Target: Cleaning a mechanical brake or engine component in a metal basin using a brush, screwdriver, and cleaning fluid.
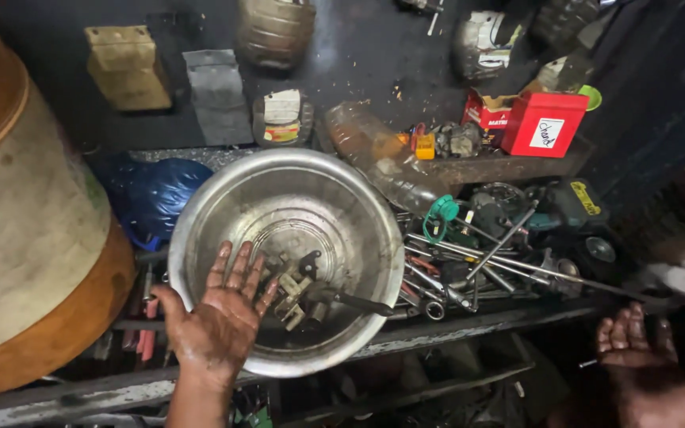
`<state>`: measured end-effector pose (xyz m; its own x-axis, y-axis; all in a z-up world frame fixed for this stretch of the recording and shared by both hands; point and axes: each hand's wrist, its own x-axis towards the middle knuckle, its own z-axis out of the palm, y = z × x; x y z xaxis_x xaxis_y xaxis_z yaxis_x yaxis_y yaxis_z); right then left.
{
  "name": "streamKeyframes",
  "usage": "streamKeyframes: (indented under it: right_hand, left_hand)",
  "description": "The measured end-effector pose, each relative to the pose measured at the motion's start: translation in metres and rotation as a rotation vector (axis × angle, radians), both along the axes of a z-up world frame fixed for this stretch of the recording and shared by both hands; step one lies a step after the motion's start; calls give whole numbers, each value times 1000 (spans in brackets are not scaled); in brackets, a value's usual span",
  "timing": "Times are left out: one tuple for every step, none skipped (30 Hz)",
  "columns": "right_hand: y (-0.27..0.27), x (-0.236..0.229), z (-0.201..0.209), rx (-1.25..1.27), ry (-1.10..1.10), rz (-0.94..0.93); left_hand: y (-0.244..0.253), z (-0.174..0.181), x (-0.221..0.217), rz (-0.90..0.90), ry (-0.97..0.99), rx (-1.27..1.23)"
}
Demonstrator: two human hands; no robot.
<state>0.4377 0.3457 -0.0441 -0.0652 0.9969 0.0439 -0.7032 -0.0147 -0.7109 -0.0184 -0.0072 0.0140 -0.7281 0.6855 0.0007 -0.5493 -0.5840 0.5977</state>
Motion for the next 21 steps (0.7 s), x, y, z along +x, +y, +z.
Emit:
streamKeyframes:
  right_hand:
    - [4, 1, -4, -9, 17, 23]
    - [8, 2, -9, -19, 35, 45]
    - [55, 20, -45, -25, 33, 60]
    - [91, 40, -84, -100, 96, 96]
    - [120, 57, -124, -173, 162, 133]
    - [179, 99, -188, -177, 163, 149]
    - [229, 123, -232, -225, 125, 116]
    - [267, 112, -275, -272, 86, 84]
    - [266, 115, -255, -274, 82, 86]
    - [258, 112, -241, -265, 30, 106]
    - [250, 109, -225, -251, -17, 121]
    - [235, 107, -207, -237, -64, 136]
    - [213, 111, -191, -228, -116, 147]
    - [189, 113, -178, -219, -168, 157]
    - [159, 104, -165, -209, -214, 173]
    - [126, 92, -151, -199, -260, 189]
    - [87, 80, -139, -194, -307, 205]
    - [50, 6, -98, -189, -354, 221]
    - [-11, -50, -51, -178, -401, 224]
    - [-87, -84, 0, -167, -449, 227]
    - [-89, -99, 2, -166, -457, 203]
  left_hand:
    - [-1, 0, 0, 2, 16, -11]
    - [-2, 0, -1, 5, 31, -22]
    - [-2, 0, 0, 20, 30, -29]
    - [-2, 1, 1, 26, 10, -32]
    - [-2, 3, 0, 33, -6, -32]
    - [-4, 2, -1, 50, -4, -35]
    - [-4, 1, -1, 31, -33, -4]
    - [-4, 0, -1, 13, -61, 28]
    - [-6, -2, -2, 15, -66, 27]
    - [-8, -3, -2, 25, -74, 15]
    - [-7, -4, -4, 29, -77, 9]
    - [-7, -4, -6, 26, -77, 11]
    - [-8, -6, -5, 17, -49, 26]
    - [-9, -8, -4, 9, -20, 40]
    - [-7, -7, -3, 6, -20, 40]
    - [-5, -5, -1, 3, -26, 26]
    - [-5, -4, 1, -1, -33, 6]
    - [-6, -2, 5, -4, -34, 0]
    - [0, 0, 9, -47, -47, 11]
    - [5, 1, 13, -89, -60, 22]
    - [12, 3, 20, -112, -69, 29]
